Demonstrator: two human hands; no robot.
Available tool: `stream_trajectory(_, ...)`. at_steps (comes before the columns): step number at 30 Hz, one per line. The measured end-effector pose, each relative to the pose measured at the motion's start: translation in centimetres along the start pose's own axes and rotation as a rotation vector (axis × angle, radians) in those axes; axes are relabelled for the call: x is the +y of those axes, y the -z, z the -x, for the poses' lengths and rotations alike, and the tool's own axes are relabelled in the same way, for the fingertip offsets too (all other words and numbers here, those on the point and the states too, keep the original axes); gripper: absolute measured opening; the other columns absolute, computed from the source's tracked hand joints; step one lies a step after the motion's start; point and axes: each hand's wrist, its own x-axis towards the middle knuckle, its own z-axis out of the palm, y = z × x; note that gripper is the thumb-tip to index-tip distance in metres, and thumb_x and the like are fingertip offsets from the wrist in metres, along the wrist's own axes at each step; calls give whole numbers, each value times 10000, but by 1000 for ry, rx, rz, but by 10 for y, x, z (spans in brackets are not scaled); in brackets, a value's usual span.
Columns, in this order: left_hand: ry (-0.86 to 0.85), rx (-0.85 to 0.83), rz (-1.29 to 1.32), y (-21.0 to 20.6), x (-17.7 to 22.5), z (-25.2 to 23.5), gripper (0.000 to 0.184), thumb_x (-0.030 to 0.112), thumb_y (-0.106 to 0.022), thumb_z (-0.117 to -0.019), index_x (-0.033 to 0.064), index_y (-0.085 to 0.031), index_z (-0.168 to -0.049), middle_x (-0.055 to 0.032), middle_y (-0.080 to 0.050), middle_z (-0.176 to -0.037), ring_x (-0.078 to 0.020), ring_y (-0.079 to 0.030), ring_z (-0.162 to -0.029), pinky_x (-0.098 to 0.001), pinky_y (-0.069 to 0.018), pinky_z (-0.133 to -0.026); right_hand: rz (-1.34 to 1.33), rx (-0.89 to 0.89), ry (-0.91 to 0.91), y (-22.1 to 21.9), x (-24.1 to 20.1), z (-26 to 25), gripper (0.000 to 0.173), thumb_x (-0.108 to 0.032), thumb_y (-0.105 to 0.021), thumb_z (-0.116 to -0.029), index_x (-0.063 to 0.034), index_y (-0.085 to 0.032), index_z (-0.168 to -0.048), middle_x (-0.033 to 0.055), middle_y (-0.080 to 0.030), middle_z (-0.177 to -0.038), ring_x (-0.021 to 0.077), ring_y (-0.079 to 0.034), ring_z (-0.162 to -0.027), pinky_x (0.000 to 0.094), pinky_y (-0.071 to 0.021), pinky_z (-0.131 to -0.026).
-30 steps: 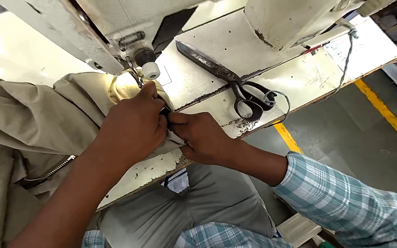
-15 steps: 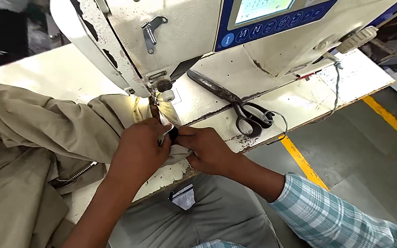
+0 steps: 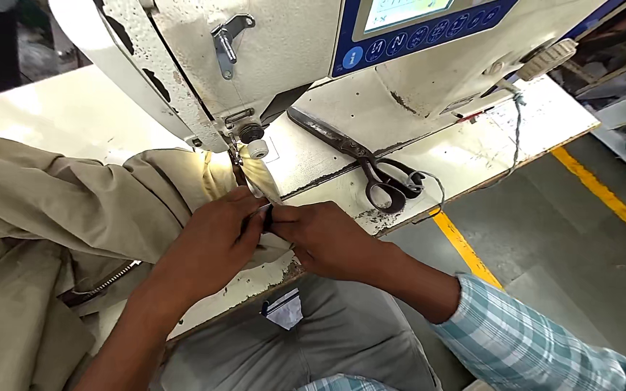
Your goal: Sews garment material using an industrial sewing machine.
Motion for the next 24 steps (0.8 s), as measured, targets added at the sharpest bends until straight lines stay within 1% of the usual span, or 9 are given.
stream_trajectory(3, -28, -1, -20, -1, 2, 3, 331, 246, -442, -984, 143, -738, -1089, 43, -617, -979, -87, -617, -835, -316, -543, -691, -147, 162, -212, 19, -24, 7, 259, -29, -564, -902, -138, -743, -1054, -42, -690, -1010, 62, -631, -730, 292, -536, -565)
stream_trajectory(5, -56, 21, -53, -5, 4, 5, 258, 204, -483, -934, 107, -713, -995, 9, -600, -982, -125, -616, -838, -344, -545, -684, -184, 290, -409, 22, -36, 7, 232, -214, -581, -924, -162, -682, -1126, -60, -617, -970, 28, -497, -581, 237, -435, -461)
stream_trajectory(7, -66, 39, -85, -8, 6, 7, 218, 205, -519, -930, 95, -703, -970, -42, -571, -1108, -156, -620, -851, -357, -560, -669, -53, 217, -546, 14, -39, 2, 376, -415, -656, -937, -149, -644, -1202, -25, -629, -935, 85, -553, -569, 300, -475, -463)
stream_trajectory(9, -70, 65, -125, -11, 8, 8, 204, 209, -542, -957, 92, -709, -959, -105, -510, -1312, -171, -644, -803, -362, -586, -615, 40, 158, -547, 1, -33, -3, 301, -326, -671, -928, -121, -672, -1149, -5, -648, -829, 138, -611, -607, 364, -503, -497)
stream_trajectory(11, -83, 86, -153, -12, 8, 7, 195, 182, -548, -952, 76, -711, -943, -137, -446, -1518, -202, -678, -825, -401, -594, -649, 62, 201, -459, 1, -29, -8, 168, -207, -608, -938, -122, -717, -1033, -17, -619, -774, 123, -588, -610, 332, -478, -500)
stream_trajectory(13, -75, 63, -161, -12, 7, 8, 191, 180, -562, -936, 78, -722, -954, -95, -505, -1495, -238, -687, -950, -448, -594, -765, 49, 176, -375, 7, -28, -13, 164, -174, -574, -941, -115, -727, -949, -14, -607, -739, 126, -585, -603, 332, -469, -499)
stream_trajectory(16, -62, 36, -152, -8, 7, 4, 202, 180, -592, -911, 79, -746, -995, -64, -594, -1392, -260, -688, -977, -488, -592, -789, -96, 82, -427, 23, -5, -29, 336, -322, -505, -1025, -123, -692, -828, 0, -579, -654, 164, -583, -594, 416, -453, -518)
stream_trajectory(19, -73, 41, -166, -8, 6, 2, 232, 178, -571, -911, 69, -756, -1001, -64, -611, -1386, -266, -692, -1007, -494, -592, -793, -116, 71, -519, 24, 33, -62, 334, -372, -555, -1041, -77, -702, -1097, 86, -685, -950, 250, -679, -820, 523, -551, -699)
stream_trajectory(24, -57, 8, -155, -4, 5, 2, 239, 184, -568, -909, 85, -762, -1007, -47, -590, -1429, -230, -698, -941, -465, -594, -737, 16, 159, -614, 7, 54, -98, 268, -365, -773, -855, -112, -687, -879, 51, -654, -804, 247, -656, -770, 499, -486, -616)
